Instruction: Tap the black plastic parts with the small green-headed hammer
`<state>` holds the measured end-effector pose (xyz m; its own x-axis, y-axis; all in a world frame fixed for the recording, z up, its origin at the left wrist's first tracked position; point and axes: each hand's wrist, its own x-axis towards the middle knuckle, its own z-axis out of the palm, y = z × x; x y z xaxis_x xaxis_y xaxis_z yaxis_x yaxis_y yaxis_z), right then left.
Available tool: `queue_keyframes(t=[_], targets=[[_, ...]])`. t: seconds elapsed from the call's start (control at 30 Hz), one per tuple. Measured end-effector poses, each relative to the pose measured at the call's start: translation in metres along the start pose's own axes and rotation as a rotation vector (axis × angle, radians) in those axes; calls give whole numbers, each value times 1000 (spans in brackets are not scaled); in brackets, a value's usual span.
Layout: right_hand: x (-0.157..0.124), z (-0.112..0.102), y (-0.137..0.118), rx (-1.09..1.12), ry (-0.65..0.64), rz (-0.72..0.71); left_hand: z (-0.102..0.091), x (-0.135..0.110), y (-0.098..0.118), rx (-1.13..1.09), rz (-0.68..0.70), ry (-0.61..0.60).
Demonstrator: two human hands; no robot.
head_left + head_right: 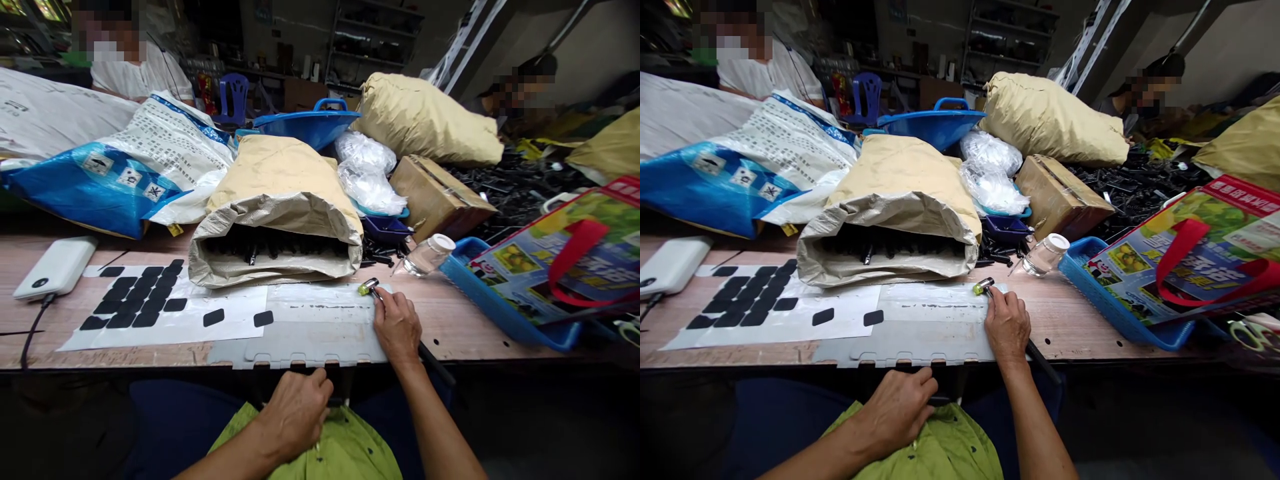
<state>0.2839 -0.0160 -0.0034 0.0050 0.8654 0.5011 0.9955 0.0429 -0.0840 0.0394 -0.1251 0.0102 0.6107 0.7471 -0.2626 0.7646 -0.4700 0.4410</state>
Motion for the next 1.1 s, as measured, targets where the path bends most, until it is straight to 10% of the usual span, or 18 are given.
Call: queue_keyframes(t=[0.27,0.37,0.57,0.97,1.1], targets=[[0,-1,-1,6,14,-2,9,-8,-6,-96,-85,32],[0,0,-1,25,15,7,3,-26,-17,-60,-5,274],[0,1,-1,7,26,-1,-16,-37,-71,139,-426,870],[1,1,-2,-18,25,2,-30,-53,-84,187,-369,778],[0,1,0,-25,28,-4,-36,-62,-90,17,-389,1019]])
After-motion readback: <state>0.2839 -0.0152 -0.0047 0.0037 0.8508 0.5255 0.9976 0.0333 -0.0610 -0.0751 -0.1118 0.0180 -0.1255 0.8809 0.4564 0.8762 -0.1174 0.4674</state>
